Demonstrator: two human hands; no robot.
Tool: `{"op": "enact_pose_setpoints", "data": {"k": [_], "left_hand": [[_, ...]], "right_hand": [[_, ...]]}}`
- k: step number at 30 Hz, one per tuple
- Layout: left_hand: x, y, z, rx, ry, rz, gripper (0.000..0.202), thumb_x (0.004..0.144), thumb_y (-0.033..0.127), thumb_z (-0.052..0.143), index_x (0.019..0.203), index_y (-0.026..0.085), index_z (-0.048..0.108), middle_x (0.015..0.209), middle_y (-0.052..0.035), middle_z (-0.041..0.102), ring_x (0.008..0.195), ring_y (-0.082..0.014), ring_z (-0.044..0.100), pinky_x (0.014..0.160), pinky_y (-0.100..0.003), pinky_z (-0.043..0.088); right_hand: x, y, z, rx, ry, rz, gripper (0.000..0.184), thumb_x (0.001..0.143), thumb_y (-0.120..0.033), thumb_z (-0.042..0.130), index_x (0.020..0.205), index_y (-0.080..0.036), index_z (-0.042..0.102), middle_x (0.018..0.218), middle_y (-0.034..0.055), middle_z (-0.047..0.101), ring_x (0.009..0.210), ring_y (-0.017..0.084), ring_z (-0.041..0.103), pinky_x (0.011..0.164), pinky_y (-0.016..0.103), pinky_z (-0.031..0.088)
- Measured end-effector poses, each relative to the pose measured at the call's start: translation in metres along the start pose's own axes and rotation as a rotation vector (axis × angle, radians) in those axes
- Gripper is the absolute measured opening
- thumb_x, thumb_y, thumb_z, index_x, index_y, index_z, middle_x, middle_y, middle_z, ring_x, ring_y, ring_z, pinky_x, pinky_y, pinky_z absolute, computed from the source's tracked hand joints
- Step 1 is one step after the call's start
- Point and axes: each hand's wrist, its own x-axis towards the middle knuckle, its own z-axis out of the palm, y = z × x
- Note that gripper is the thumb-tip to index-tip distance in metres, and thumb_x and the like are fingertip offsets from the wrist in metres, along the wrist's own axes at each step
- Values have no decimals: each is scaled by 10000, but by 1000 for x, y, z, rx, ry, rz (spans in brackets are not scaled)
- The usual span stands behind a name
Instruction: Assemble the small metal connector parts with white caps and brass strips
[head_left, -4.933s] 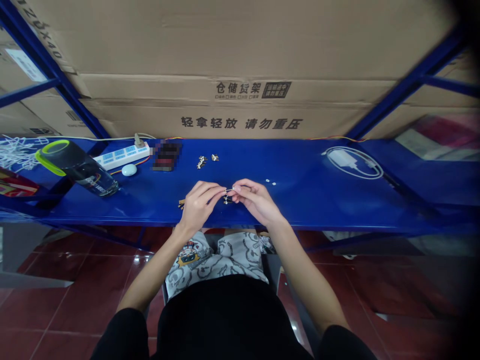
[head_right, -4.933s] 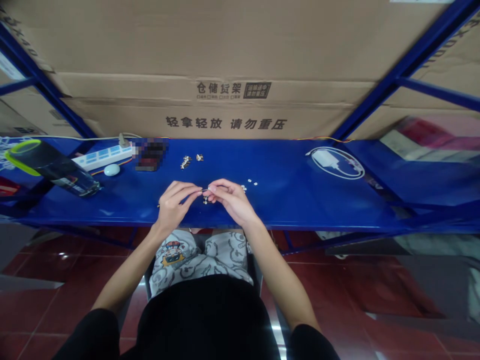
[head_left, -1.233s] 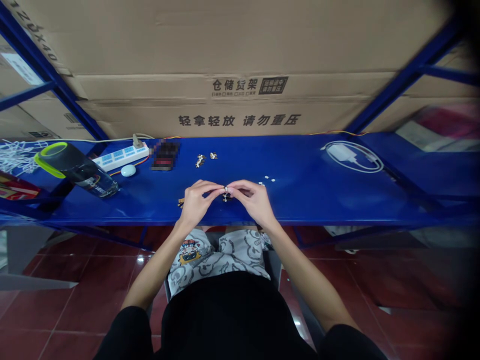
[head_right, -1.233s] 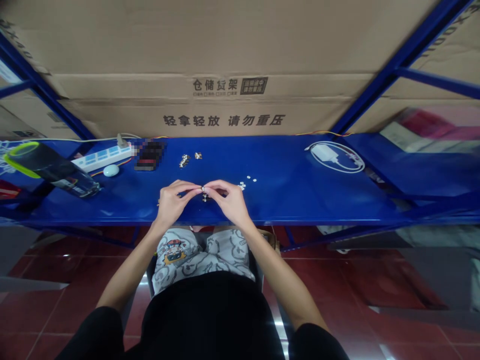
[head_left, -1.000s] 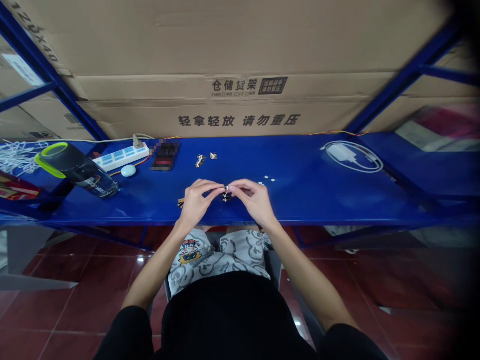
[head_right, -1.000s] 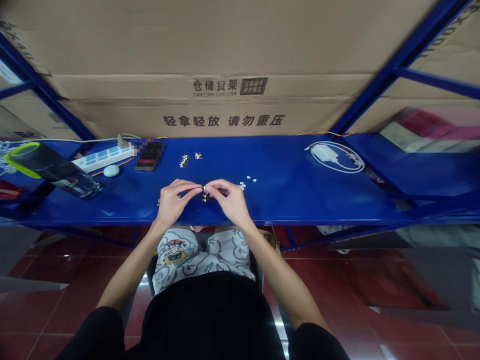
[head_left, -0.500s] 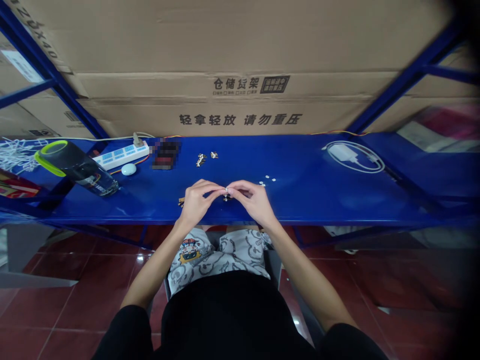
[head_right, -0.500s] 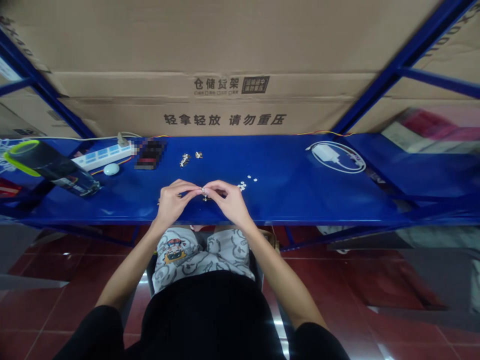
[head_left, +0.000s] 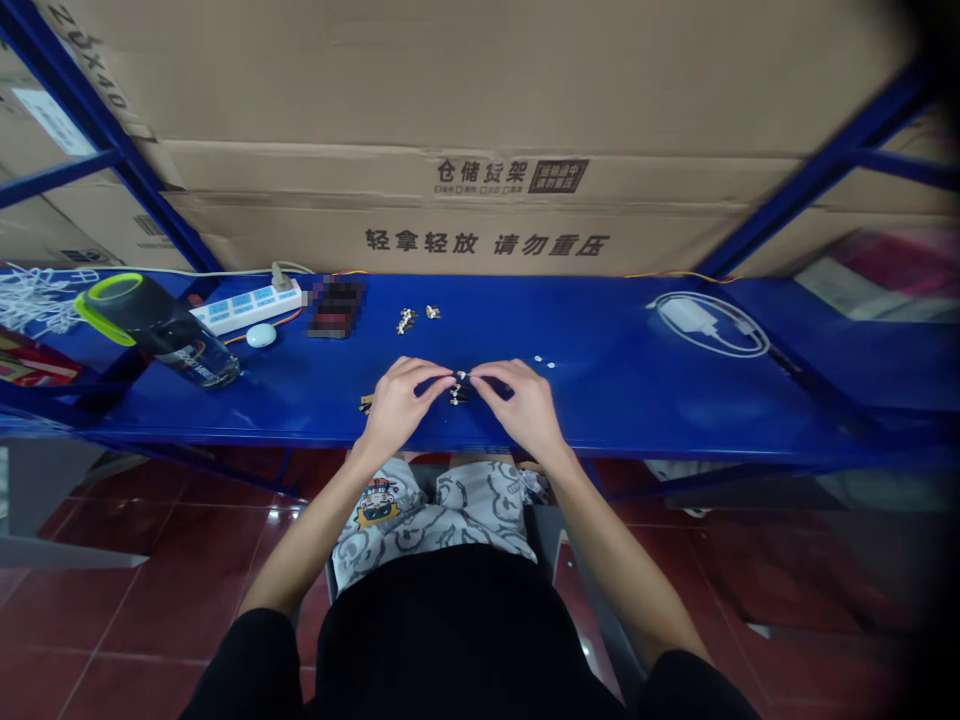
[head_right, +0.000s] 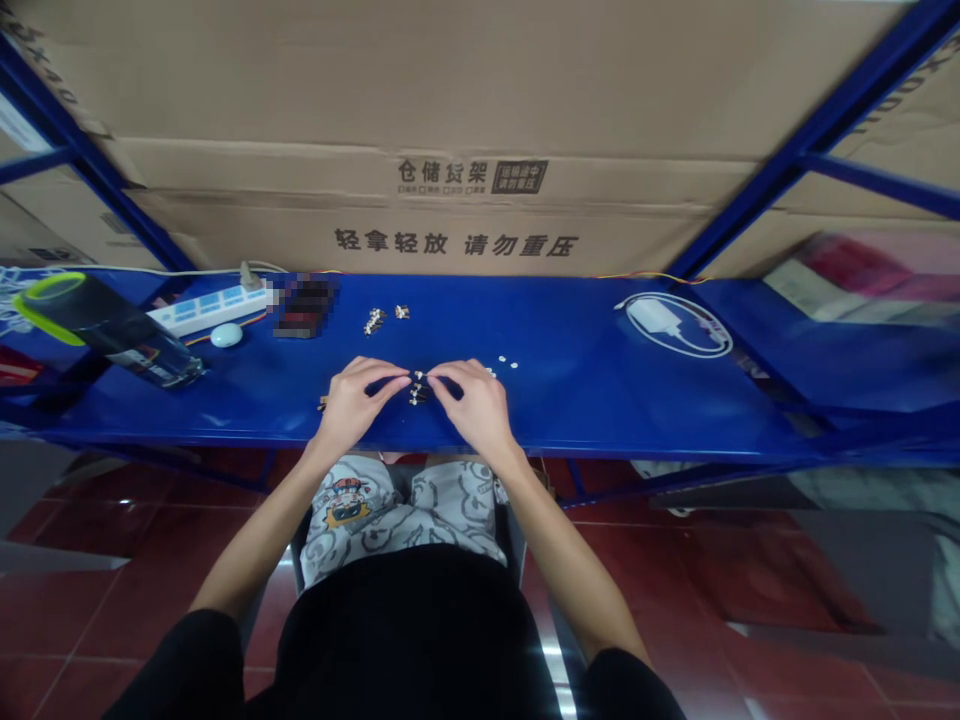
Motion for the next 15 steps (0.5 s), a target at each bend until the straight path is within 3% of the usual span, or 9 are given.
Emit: {"op": "enact_pose_setpoints", "data": {"k": [5,9,15], "left_hand": [[-2,1,3,233,-67,-32,176,1011,300,615,1103,231,748,1094,-41,756,1053,-240,648,950,-400,507],[-4,3,5,387,-205,-9,239,1015,191,552,1197,197,705,1236,-83,711,1147,-278,632,972,-433,494],[-6,3,8,442,-242,2,267,1014,151,512,1211,173,692,1329,-105,677,1264,-304,599,1053,-469,473]], "right_hand": [[3,6,7,-323,-1,18,191,983,-292,602,947,-259,786,1156,42,761,1067,283,622,932,470,452],[4,9,11,-370,-63,19,207,991,-290,592,954,-268,795,1213,46,740,1098,287,606,903,461,439],[2,11,9,-372,-71,18,206,991,-293,591,955,-271,793,1206,42,743,1094,289,609,889,462,429]]}}
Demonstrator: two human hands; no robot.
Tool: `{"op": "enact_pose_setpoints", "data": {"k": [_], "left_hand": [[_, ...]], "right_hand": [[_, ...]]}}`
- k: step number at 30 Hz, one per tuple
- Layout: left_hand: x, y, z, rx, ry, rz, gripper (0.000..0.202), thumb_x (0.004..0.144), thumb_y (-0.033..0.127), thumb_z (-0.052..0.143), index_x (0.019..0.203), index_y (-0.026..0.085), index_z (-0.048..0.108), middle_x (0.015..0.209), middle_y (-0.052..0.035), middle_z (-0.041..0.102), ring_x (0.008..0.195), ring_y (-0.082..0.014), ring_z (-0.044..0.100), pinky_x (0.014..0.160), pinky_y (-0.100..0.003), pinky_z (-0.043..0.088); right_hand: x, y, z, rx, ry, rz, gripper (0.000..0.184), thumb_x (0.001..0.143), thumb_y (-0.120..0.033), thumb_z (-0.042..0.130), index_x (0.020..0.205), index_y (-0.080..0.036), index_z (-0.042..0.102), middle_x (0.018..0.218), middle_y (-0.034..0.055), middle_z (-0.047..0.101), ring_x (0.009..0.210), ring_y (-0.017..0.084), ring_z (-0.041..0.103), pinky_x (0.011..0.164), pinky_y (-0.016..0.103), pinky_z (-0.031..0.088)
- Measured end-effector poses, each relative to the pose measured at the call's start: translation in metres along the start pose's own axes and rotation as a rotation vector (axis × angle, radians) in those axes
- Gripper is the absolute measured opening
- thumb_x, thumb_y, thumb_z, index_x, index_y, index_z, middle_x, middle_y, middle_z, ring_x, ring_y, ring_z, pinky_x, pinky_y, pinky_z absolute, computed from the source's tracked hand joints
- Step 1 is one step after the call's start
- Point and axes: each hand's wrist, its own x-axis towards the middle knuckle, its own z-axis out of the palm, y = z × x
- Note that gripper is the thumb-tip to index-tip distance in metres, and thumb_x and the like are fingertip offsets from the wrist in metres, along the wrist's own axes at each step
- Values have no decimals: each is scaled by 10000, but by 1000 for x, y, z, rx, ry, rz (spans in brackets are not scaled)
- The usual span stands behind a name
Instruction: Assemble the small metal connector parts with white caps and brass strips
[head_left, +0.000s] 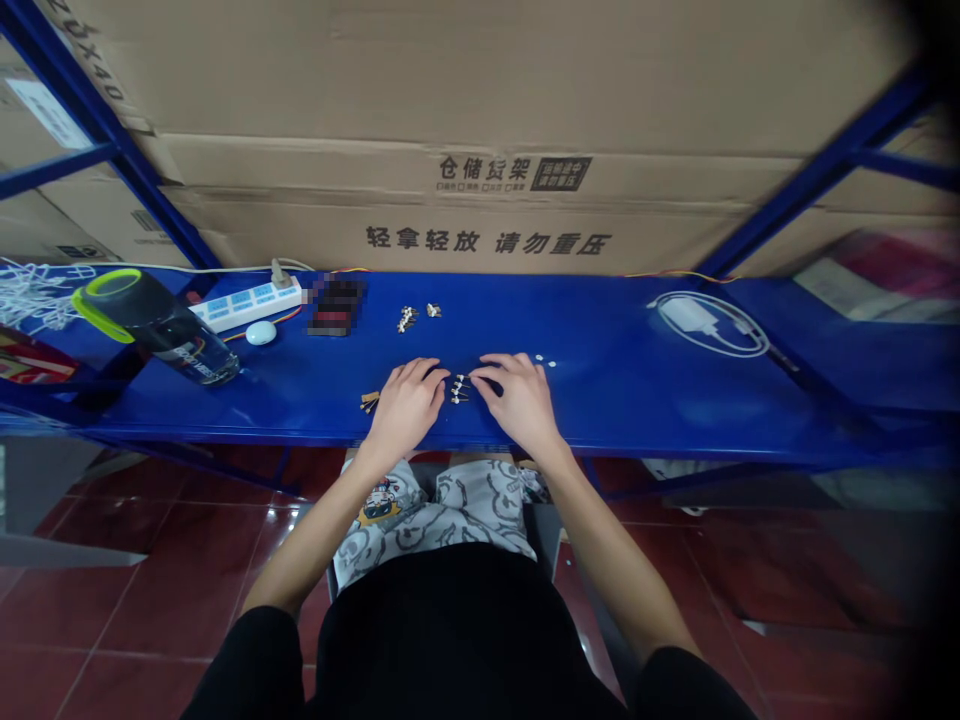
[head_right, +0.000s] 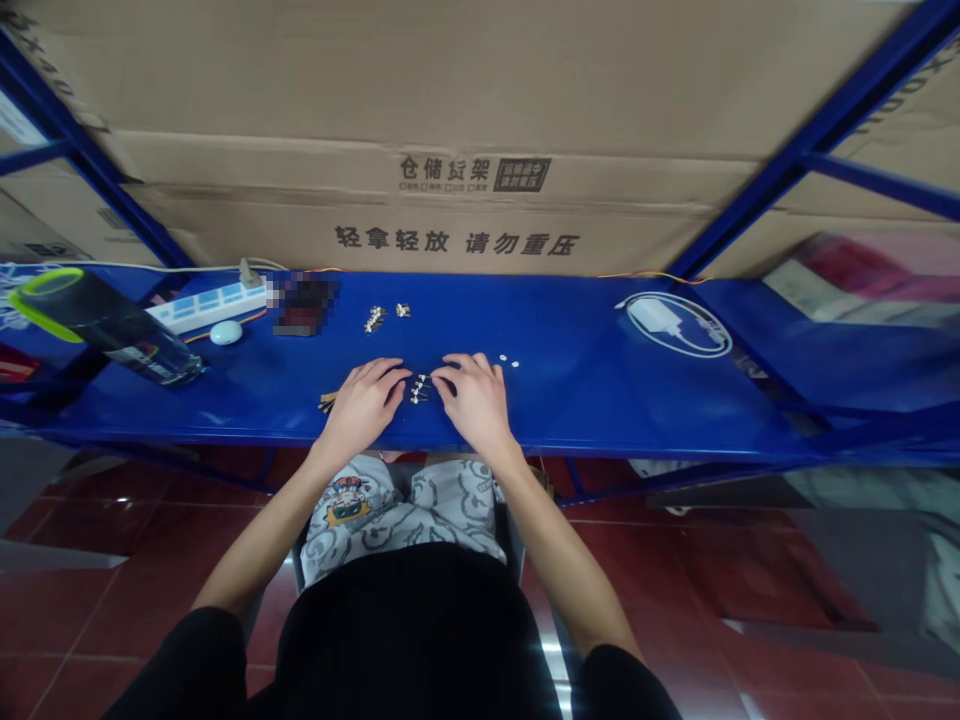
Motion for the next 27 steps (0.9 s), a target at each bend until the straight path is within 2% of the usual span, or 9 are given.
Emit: {"op": "enact_pose_setpoints", "data": {"k": [8,15,21,27], "left_hand": [[0,-2,1,-10,-17,22,285,1012,141,489,1230,172,670,1331,-120,667,1266,-297,600,1071,-479,455],[0,-2,2,6,-23,14,322,1019,157,468,1285,178,647,1388,-128,636,1300,-304,579,1114,-497,426],[1,-2,1,17,-42,24,322,1027,169,463,1291,155,646,1385,-129,636,1304,-317,571,1113,-501,427],[1,-2,0,27,-30,32,319,1028,175,453,1277,183,652,1373,-123,643,1288,-312,578,1097,-493,436]], "right_hand": [[-3,-4,-3,5,-4,3,255,988,-235,529,1060,-252,772,1213,51,747,1105,279,634,910,460,441],[-5,-8,3,-98,-22,-61,367,1015,-179,426,1238,-171,717,1326,125,695,1234,292,614,1112,491,372],[-5,-6,5,-122,-34,-70,369,1025,-194,423,1246,-154,716,1326,127,692,1232,309,612,1075,476,417],[-1,-10,3,-95,-9,-44,323,1021,-227,458,1151,-187,751,1236,104,734,1147,302,646,1023,466,450]]}}
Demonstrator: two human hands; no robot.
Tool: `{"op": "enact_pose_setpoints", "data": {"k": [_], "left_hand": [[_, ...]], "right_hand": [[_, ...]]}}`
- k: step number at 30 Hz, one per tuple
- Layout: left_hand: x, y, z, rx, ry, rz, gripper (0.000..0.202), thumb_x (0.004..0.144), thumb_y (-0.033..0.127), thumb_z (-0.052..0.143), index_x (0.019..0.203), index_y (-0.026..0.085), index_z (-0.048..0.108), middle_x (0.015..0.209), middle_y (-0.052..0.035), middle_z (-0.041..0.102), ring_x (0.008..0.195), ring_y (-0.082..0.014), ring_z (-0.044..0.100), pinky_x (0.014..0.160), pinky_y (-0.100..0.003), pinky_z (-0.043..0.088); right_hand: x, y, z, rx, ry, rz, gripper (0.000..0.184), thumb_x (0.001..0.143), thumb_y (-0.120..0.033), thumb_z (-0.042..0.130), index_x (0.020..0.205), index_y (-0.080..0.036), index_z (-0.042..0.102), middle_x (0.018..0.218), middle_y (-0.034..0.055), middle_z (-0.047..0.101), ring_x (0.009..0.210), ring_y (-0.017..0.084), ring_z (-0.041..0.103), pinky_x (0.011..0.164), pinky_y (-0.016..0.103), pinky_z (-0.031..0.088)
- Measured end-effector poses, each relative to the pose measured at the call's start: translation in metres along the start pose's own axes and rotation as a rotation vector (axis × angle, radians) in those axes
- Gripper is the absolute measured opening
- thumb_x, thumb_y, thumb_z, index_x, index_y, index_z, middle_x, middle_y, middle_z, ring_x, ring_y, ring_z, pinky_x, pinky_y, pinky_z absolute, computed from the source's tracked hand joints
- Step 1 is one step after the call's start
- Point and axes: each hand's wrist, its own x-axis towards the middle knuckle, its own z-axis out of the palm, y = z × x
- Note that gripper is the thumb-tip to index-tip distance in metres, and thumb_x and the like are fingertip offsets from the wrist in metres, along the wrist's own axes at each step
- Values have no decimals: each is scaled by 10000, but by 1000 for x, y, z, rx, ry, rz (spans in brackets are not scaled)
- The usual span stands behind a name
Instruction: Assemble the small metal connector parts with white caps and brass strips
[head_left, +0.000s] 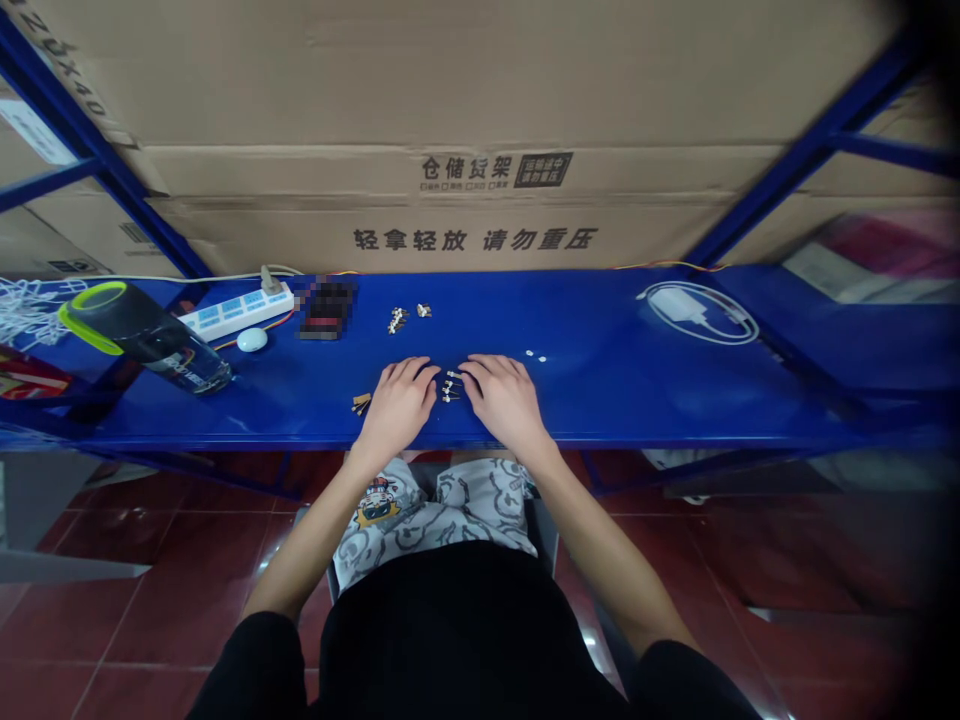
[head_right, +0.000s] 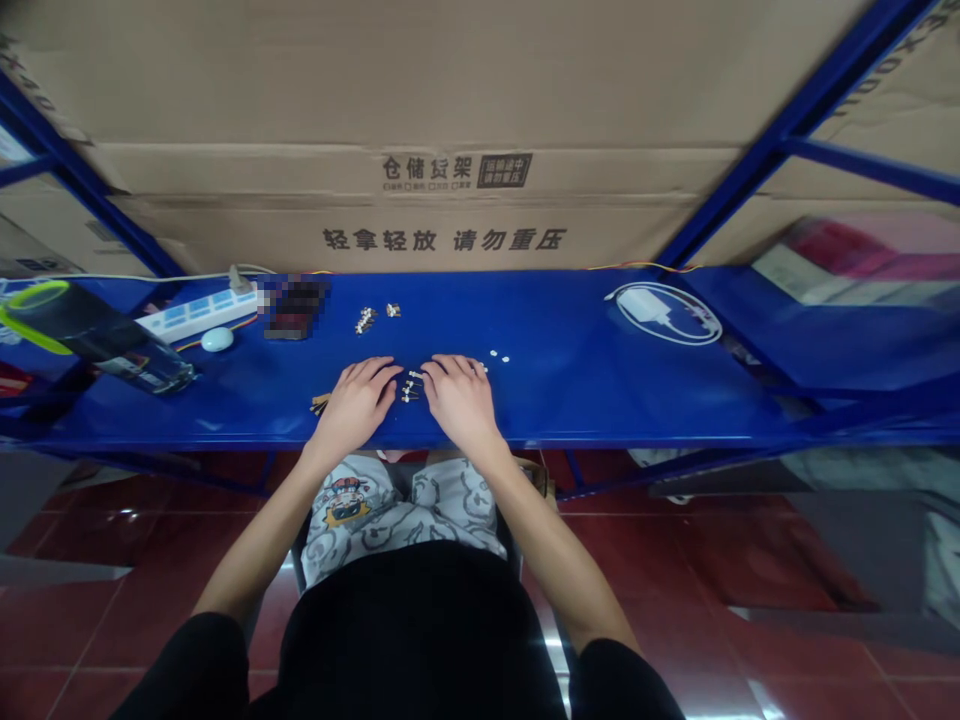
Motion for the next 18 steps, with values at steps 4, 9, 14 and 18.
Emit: {"op": "enact_pose_setpoints", "data": {"k": [4,9,14,18], "left_hand": [[0,0,1,-10,0,2,318,1030,177,451,1278,177,650,1371,-127,642,1288,-318,576,1096,-505,432],[0,-1,2,-2,-5,7,318,1032,180,452,1286,181,644,1383,-126,634,1295,-311,573,1095,-498,434],[-1,-2,3,9,-15,4,322,1033,177,453,1299,167,635,1391,-127,630,1308,-307,563,1101,-492,430],[-1,-2,2,7,-17,2,321,1036,182,454,1299,168,636,1389,-127,631,1305,-309,565,1103,-493,426]], "right_hand": [[0,0,2,-16,12,-4,341,1021,-204,439,1166,-202,747,1227,101,736,1139,299,648,1013,467,467],[-2,1,3,-33,-8,-26,379,1006,-160,423,1241,-162,720,1309,120,701,1197,307,627,1028,466,489],[-2,1,3,-25,-14,-26,373,1022,-186,417,1239,-171,720,1314,123,699,1198,314,622,1025,496,488],[-1,1,1,9,-15,-1,320,1033,-225,448,1163,-196,739,1269,103,721,1178,308,629,1003,485,489]]}}
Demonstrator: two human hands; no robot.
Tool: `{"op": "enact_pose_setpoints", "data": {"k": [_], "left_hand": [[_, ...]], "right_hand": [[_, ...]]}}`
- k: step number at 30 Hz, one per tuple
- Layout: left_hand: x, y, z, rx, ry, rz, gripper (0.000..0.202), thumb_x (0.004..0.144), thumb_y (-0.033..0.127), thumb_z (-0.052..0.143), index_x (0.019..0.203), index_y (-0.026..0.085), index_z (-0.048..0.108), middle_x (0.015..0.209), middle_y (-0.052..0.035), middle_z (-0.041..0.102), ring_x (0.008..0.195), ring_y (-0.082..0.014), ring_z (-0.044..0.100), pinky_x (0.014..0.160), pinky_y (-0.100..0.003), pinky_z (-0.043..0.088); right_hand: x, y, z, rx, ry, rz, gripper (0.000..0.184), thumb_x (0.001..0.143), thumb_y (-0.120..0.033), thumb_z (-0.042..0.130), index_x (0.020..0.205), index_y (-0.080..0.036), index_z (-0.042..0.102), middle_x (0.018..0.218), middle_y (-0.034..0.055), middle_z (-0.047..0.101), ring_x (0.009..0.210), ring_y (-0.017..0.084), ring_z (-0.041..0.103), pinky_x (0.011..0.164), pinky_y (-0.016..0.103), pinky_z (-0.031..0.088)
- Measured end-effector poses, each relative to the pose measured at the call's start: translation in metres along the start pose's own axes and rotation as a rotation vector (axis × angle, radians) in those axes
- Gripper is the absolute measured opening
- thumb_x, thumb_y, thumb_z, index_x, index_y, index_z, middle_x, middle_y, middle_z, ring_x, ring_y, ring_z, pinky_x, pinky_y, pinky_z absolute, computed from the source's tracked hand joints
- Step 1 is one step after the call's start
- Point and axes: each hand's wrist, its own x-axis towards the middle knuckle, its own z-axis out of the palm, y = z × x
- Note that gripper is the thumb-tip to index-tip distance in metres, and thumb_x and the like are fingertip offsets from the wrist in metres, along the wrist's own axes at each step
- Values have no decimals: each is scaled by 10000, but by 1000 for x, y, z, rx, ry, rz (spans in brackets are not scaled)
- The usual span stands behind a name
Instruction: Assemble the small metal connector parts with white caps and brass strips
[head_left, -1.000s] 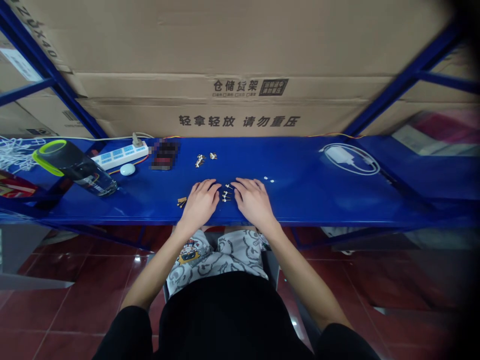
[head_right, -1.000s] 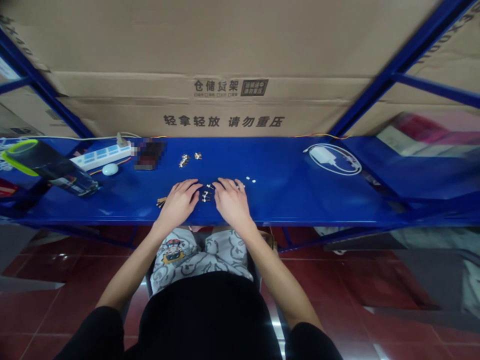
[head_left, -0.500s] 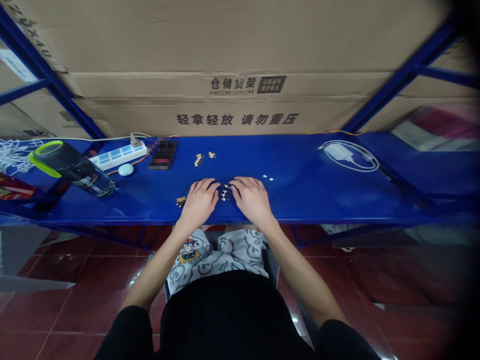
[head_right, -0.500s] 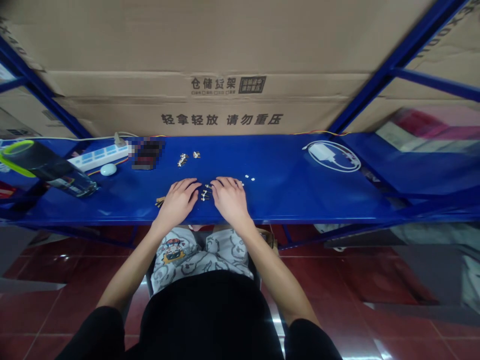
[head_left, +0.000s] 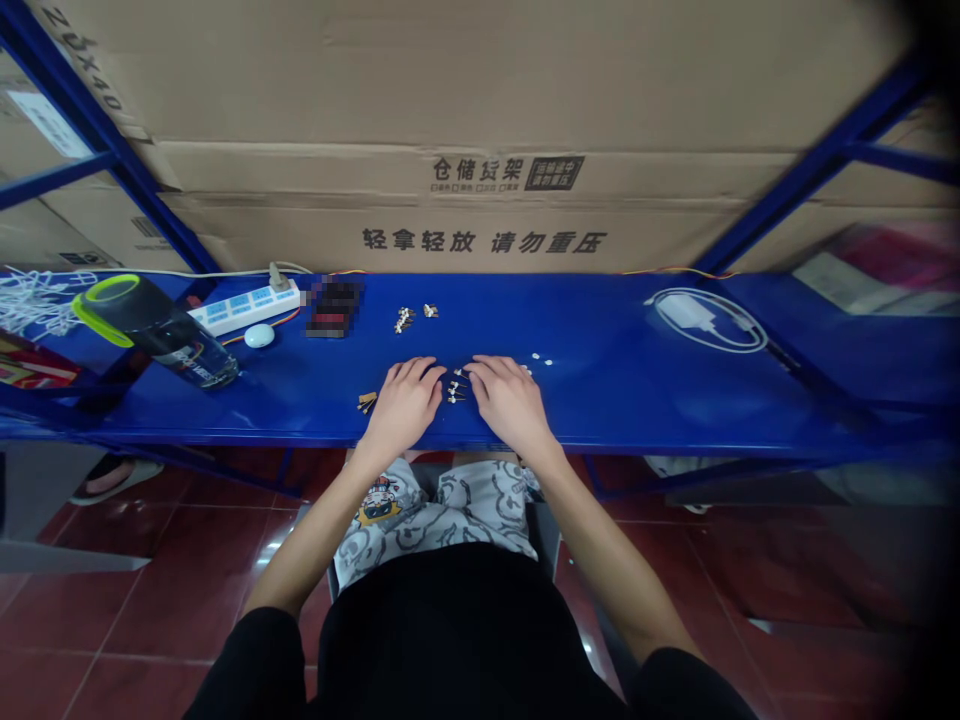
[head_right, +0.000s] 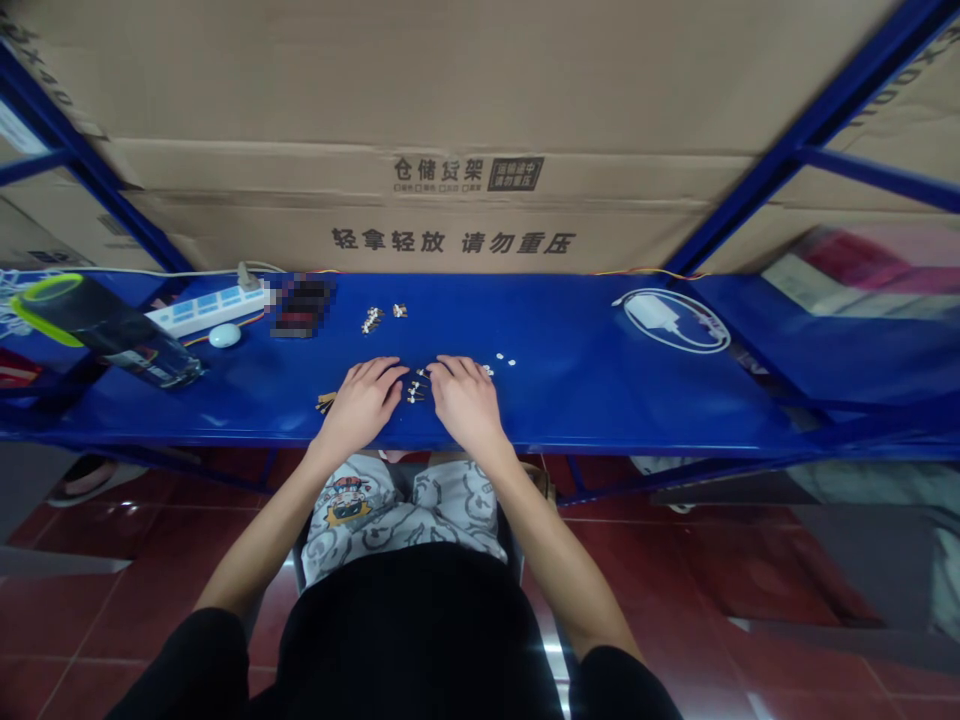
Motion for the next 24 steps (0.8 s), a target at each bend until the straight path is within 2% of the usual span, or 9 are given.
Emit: {"op": "enact_pose_setpoints", "data": {"k": [5,11,24], "left_hand": [[1,2,-2,12,-16,-4,325,1038,184,452,1304,153,636,1397,-129,624,1310,-311,561,1107,-494,426],[0,2,-3,43,-44,-11,340,1054,206,424,1328,176,622,1416,-104,615,1332,-288,545,1127,-467,413],[0,1,-2,45,-28,-7,336,1059,212,428,1327,169,627,1412,-102,617,1326,-284,547,1126,-461,413]], "right_hand": [[2,0,-2,45,0,30,178,999,-262,569,1042,-232,738,1213,71,741,1144,290,645,959,451,494],[5,4,-3,145,-19,92,111,961,-236,608,894,-246,696,1208,43,743,1133,289,651,948,465,467],[4,9,-2,238,-26,64,98,928,-227,618,847,-248,668,1200,29,741,1141,281,649,978,478,430]]}}
